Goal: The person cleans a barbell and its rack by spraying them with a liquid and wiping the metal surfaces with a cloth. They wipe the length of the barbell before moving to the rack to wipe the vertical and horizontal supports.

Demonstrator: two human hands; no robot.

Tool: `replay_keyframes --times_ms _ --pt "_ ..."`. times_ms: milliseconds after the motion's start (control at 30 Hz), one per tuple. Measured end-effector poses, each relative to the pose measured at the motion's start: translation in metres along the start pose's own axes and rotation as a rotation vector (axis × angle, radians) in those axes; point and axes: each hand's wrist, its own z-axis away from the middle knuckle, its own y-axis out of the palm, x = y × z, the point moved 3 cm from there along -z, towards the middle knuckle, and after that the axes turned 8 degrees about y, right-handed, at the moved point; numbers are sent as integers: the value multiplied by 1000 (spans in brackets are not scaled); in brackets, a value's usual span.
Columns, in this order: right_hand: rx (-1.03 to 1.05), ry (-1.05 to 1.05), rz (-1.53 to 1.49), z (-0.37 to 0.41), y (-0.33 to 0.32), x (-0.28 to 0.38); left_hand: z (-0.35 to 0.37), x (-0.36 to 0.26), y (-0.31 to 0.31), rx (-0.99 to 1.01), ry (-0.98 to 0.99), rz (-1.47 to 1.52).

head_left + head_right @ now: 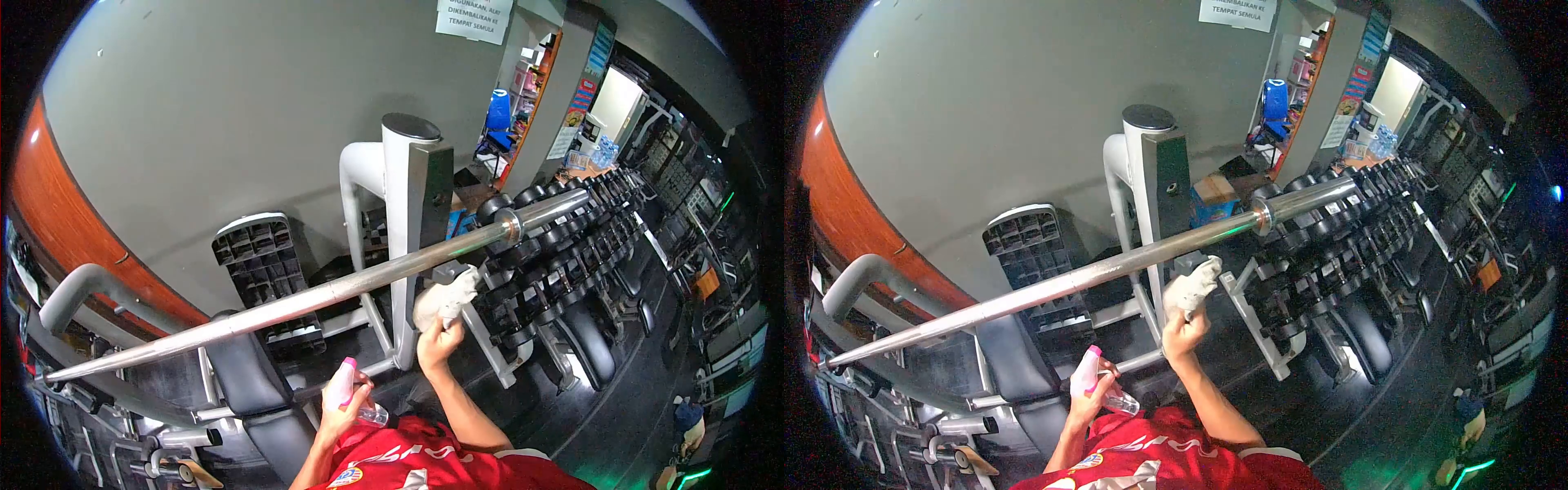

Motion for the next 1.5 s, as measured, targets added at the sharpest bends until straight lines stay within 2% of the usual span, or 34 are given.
replay_keyframes --times_ms 100,133,200,233,267,367,533,600,633,667,733,800,833,867,933,967,1000,1200,1300,1333,1400,1467,1500 --pt "26 -45 52 10 14 -25 -2 1 4 12 -23 13" --pt "118 92 120 14 17 -33 -2 0 6 16 -42 13" --pt "163 -54 263 5 24 -18 -2 1 8 17 -43 31" --pt "252 3 263 3 23 -12 -3 1 8 13 -41 51" --pt "254 2 260 -1 20 -8 -3 1 7 11 -39 50" --pt "469 -114 423 -11 7 6 -3 3 5 8 -36 -6" --pt "643 -121 579 -18 -15 7 -2 9 9 53 -42 9" --pt "634 456 375 -30 -30 -4 0 9 10 56 -31 26" --pt "620 442 309 -34 -39 -49 0 8 11 58 -17 43" --pt "439 641 -156 -36 -42 -48 1 6 10 51 -15 43" --pt "241 626 -459 -50 -51 -50 4 2 10 23 -5 45" --pt "219 278 78 -65 -63 -31 7 3 6 0 -3 45" --pt "355 212 330 -69 -63 -17 9 4 4 -15 -2 42" --pt "567 122 392 -69 -56 -16 10 5 3 -18 -4 43" --pt "922 136 626 -54 -34 0 11 7 0 -9 -12 -10" --pt "936 -76 762 -38 -26 -15 12 9 0 -8 -14 -11" --pt "789 -284 879 -30 -19 -9 12 9 0 -11 -11 -8" --pt "927 -304 823 -41 -16 -6 15 7 3 -21 -18 25" --pt "1239 -173 598 -69 -16 -18 17 8 5 -17 -23 36" --pt "1340 58 406 -81 -19 -24 17 8 5 -13 -24 40" --pt "1202 514 387 -98 -34 -22 18 7 2 -16 -13 14" --pt "982 156 527 -114 -38 -12 19 8 0 -22 -5 -8" --pt "893 110 554 -111 -36 4 18 9 -2 -9 -4 -42"
